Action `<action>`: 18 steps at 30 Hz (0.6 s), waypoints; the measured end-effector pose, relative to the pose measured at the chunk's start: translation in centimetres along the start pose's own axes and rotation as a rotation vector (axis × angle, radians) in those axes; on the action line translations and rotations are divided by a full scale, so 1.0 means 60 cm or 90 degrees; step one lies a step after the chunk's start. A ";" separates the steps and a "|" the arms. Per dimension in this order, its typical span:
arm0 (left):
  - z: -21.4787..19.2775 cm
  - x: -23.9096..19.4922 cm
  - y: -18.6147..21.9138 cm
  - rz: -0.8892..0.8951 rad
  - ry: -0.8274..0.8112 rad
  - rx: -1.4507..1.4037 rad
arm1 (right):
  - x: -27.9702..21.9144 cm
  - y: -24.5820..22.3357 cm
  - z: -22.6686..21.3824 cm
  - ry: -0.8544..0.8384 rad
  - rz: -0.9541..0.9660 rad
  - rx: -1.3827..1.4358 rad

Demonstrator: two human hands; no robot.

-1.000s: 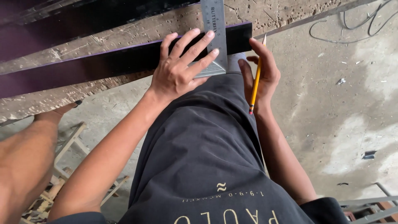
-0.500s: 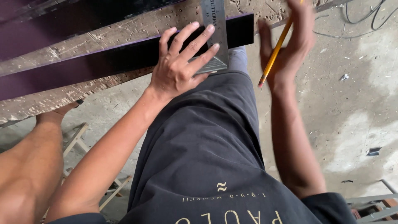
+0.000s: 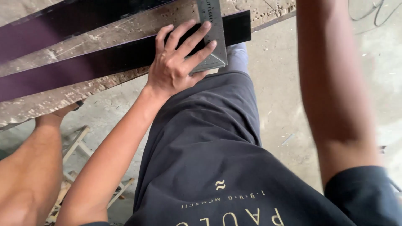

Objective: Measuring and marking metal strips with a tape measure and pencil, followed by filing the edges of small metal brackets on a workbench.

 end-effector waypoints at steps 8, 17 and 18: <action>-0.011 0.005 -0.003 -0.026 -0.067 -0.002 | -0.135 -0.020 0.053 -0.134 0.256 0.276; -0.019 -0.003 -0.005 -0.027 -0.076 -0.064 | -0.180 -0.058 0.082 -0.078 0.310 0.328; -0.014 -0.005 0.000 -0.027 -0.076 -0.067 | -0.183 -0.061 0.079 -0.078 0.312 0.326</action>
Point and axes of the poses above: each hand's wrist, its own x-axis towards the middle knuckle, its own z-axis out of the palm, y = z × x, the point moved 3 cm from there along x, towards the middle knuckle, and after that the axes turned 9 degrees about z, right-handed, at the moved point
